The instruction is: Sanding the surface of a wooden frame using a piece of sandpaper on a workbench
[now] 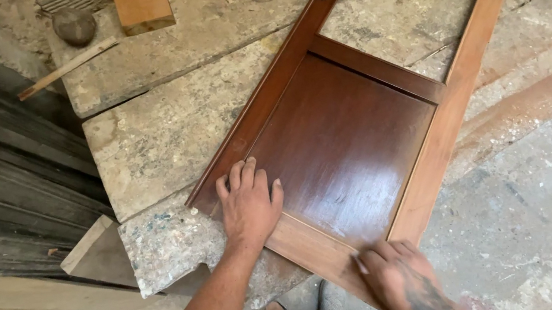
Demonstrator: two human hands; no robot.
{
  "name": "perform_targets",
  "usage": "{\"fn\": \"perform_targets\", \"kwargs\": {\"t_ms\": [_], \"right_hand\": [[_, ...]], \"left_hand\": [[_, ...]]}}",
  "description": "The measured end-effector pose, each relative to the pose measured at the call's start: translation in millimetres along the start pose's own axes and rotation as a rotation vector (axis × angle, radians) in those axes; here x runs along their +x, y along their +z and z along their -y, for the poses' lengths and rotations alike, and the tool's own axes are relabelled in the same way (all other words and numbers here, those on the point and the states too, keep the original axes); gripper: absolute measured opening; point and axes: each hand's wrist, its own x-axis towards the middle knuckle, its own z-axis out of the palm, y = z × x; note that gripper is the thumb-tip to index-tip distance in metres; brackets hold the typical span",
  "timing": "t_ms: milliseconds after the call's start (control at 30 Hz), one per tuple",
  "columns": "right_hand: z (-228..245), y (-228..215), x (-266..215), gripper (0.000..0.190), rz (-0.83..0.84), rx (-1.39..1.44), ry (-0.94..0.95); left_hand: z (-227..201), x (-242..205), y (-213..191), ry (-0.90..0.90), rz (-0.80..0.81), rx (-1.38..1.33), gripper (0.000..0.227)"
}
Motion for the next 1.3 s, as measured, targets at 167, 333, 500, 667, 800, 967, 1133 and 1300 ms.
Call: {"fn": "perform_targets", "kwargs": {"t_ms": [167,333,500,667,800,967,1133,1300], "right_hand": [[8.8,11.0,3.0,0.021,0.005,-0.006,0.127],[23.3,-8.0,32.2,0.021,0.030,0.076,0.020],[-23.7,2.7,-36.6,0.032,0.187,-0.011,0.239],[8.5,-14.5,-10.9,0.040,0.188,-0.024,0.334],[17.4,-9.0,-2.3,0.023,0.237,-0.055,0.257],[34.0,-3.8,24.2,0.018,0.076,-0.065,0.155],[24.9,-17.7,2.9,0.015,0.259,-0.173,0.197],[33.1,-11.9,18.5,0.013,0.144,-0.071,0.221]], "left_hand": [[-0.3,-2.2,-2.2,0.011,-0.071,-0.006,0.036],[-0.7,0.7,-6.7,-0.048,0.138,0.020,0.043],[-0.1,0.9,-8.5,-0.043,0.110,0.004,0.041],[1.2,-2.7,-3.8,-0.011,0.043,0.002,0.039],[0.4,-2.3,-2.9,0.005,-0.023,0.023,0.035],[0.0,-0.9,-5.1,0.013,0.008,0.036,0.037],[0.5,-1.6,-2.9,0.037,-0.074,0.030,0.034],[-1.4,2.4,-12.2,0.000,0.066,0.023,0.039]]}}
